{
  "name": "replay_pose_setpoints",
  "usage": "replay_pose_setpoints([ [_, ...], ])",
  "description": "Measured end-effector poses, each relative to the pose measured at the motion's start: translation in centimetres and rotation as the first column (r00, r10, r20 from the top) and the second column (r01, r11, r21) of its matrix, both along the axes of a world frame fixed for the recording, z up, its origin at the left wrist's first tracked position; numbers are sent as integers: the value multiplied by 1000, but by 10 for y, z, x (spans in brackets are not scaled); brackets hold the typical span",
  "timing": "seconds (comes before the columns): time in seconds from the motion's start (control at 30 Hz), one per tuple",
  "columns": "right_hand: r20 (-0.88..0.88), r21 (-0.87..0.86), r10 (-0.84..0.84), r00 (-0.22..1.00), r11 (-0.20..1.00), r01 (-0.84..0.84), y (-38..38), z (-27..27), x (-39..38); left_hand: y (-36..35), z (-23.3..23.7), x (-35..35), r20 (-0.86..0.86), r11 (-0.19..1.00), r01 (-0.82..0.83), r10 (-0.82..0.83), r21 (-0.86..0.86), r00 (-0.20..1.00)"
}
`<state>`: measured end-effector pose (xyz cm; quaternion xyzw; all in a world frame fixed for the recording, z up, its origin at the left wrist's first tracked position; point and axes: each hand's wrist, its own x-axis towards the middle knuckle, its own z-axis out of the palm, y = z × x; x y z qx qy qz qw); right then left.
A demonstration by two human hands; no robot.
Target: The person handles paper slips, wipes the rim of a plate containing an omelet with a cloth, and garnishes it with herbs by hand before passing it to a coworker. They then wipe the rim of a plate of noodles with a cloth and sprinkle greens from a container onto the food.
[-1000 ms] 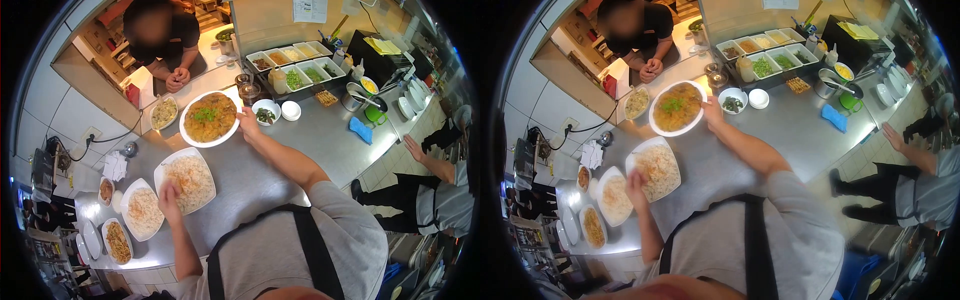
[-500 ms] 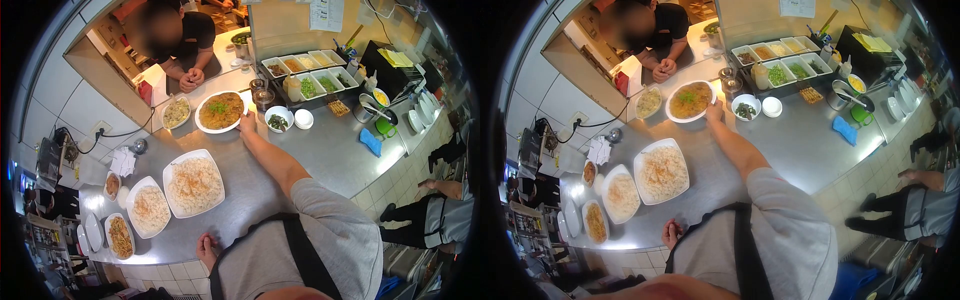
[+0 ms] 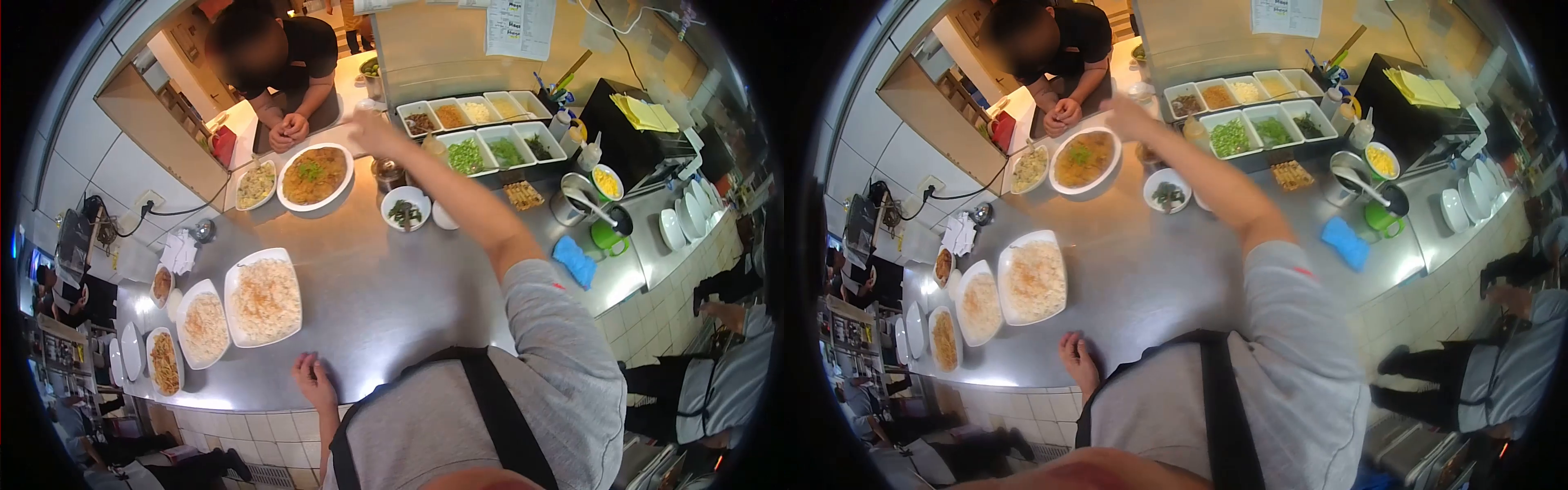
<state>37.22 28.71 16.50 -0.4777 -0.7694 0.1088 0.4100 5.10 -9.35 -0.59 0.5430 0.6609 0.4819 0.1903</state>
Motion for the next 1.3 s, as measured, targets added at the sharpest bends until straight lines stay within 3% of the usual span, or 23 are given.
replay_pose_setpoints([
  [0.07,255,331,-249,934,930,158,25,29,64,3,3,16,-298,993,-115,101,-31,949],
  [0.1,315,288,-327,891,927,239,32,44,97,4,3,19,-469,987,-158,127,-26,874],
  [0.13,376,252,-396,838,914,319,40,55,131,5,2,21,-468,985,-170,139,-24,873],
  [0.2,428,501,-604,672,778,380,87,44,204,8,-1,24,-542,976,-217,172,-19,823],
  [0.27,214,475,-670,711,707,524,69,68,234,9,-1,27,-592,973,-229,178,-11,786],
  [0.3,211,474,-663,718,712,518,72,73,245,9,-1,28,-611,975,-221,170,-9,773],
  [0.37,168,589,-811,560,538,603,84,80,262,10,0,31,-629,975,-221,169,-5,759],
  [0.5,189,592,-663,724,665,455,106,101,275,13,1,33,-652,971,-238,158,-35,742],
  [0.67,220,710,-691,688,597,373,134,109,275,13,0,31,-632,956,-277,158,-94,759],
  [0.77,246,614,-690,681,654,441,142,105,282,14,2,32,-633,956,-275,152,-100,759],
  [1.3,262,643,-695,670,643,416,145,92,294,16,0,31,-645,962,-256,134,-98,752],
])
